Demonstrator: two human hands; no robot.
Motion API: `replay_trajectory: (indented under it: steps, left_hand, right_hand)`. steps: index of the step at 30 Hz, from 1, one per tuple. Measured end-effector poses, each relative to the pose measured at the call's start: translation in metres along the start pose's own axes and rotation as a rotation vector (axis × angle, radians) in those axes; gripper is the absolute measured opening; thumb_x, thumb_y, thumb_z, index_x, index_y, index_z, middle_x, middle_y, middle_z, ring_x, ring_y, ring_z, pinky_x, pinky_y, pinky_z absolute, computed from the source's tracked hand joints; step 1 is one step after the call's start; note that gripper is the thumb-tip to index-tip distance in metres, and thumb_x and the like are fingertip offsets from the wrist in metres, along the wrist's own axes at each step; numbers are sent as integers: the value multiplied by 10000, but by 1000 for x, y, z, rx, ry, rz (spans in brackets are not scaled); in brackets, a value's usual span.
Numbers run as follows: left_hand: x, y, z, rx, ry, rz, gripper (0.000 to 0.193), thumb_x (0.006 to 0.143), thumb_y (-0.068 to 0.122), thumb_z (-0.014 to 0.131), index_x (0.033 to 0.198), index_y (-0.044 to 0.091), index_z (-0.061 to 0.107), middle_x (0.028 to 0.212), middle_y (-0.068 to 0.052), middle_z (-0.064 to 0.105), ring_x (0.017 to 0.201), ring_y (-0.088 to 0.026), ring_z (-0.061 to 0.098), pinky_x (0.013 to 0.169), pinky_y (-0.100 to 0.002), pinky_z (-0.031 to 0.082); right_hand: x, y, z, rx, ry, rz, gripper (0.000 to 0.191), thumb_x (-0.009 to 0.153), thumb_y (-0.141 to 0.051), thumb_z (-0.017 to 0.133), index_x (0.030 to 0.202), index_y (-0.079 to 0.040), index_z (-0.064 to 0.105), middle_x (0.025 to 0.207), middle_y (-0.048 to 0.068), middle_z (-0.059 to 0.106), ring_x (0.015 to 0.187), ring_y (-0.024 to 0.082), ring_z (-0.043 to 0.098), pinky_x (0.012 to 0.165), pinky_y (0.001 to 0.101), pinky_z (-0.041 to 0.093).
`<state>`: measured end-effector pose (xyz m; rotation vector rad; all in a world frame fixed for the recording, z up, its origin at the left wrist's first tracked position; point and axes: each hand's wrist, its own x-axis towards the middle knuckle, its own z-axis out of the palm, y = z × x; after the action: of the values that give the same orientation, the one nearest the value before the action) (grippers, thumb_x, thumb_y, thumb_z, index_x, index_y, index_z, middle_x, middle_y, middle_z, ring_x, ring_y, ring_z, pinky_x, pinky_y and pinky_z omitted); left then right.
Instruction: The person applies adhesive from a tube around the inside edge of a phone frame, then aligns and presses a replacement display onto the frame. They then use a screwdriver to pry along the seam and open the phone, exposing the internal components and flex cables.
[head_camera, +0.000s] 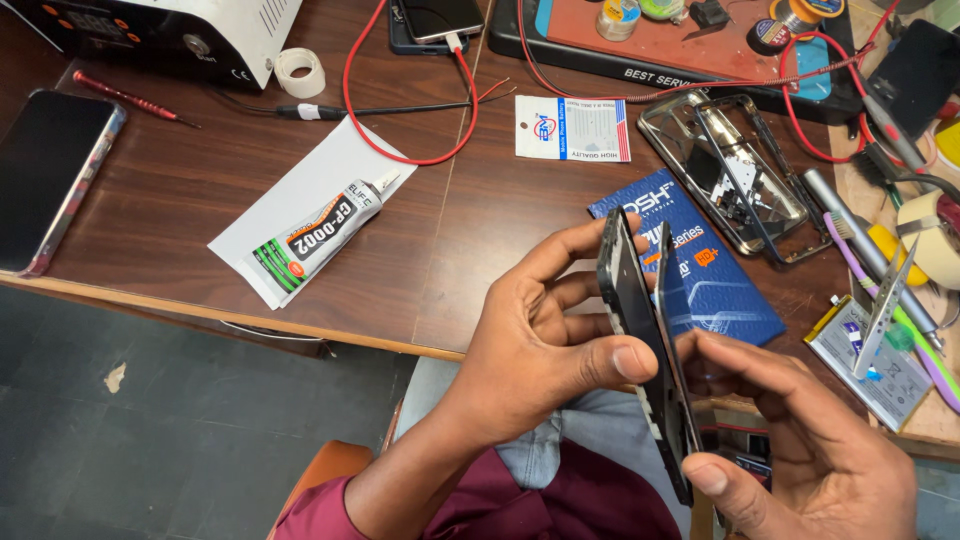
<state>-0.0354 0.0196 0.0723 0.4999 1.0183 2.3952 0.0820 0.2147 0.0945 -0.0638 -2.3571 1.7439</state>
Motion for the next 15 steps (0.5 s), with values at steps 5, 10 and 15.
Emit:
replay_trajectory:
  steps: [5, 10, 15]
  left_hand:
    - [0, 5, -2, -20, 27, -22, 1014, 815, 273, 935, 1590, -30, 355, 1302, -208, 629, 1092, -247, 705, 865, -382, 635]
    - [2, 3, -4, 31, 21, 52, 959, 871, 282, 924, 1591, -52, 385, 1317, -206, 648, 1171, -238, 692, 991, -351, 611]
    - [2, 1, -7, 49, 30, 58, 956, 859, 291, 927, 1578, -58, 403, 1298, -195, 657, 1166, -222, 685, 991, -350, 596]
  right_hand:
    - [-1, 0, 0, -10, 21, 21, 704, 767, -113, 823, 1380, 121, 568, 1343, 268, 667, 1257, 339, 683, 1035, 443, 558]
    - [0, 1, -3, -41, 7, 2, 691, 775, -114, 810, 1369, 131, 556, 1346, 276, 653, 1283, 333, 658, 1071, 445, 530]
    - [-1, 2, -5, -62, 20, 31, 685, 790, -101, 802, 1385, 134, 558, 1315, 277, 670, 1274, 329, 665, 1073, 442, 529]
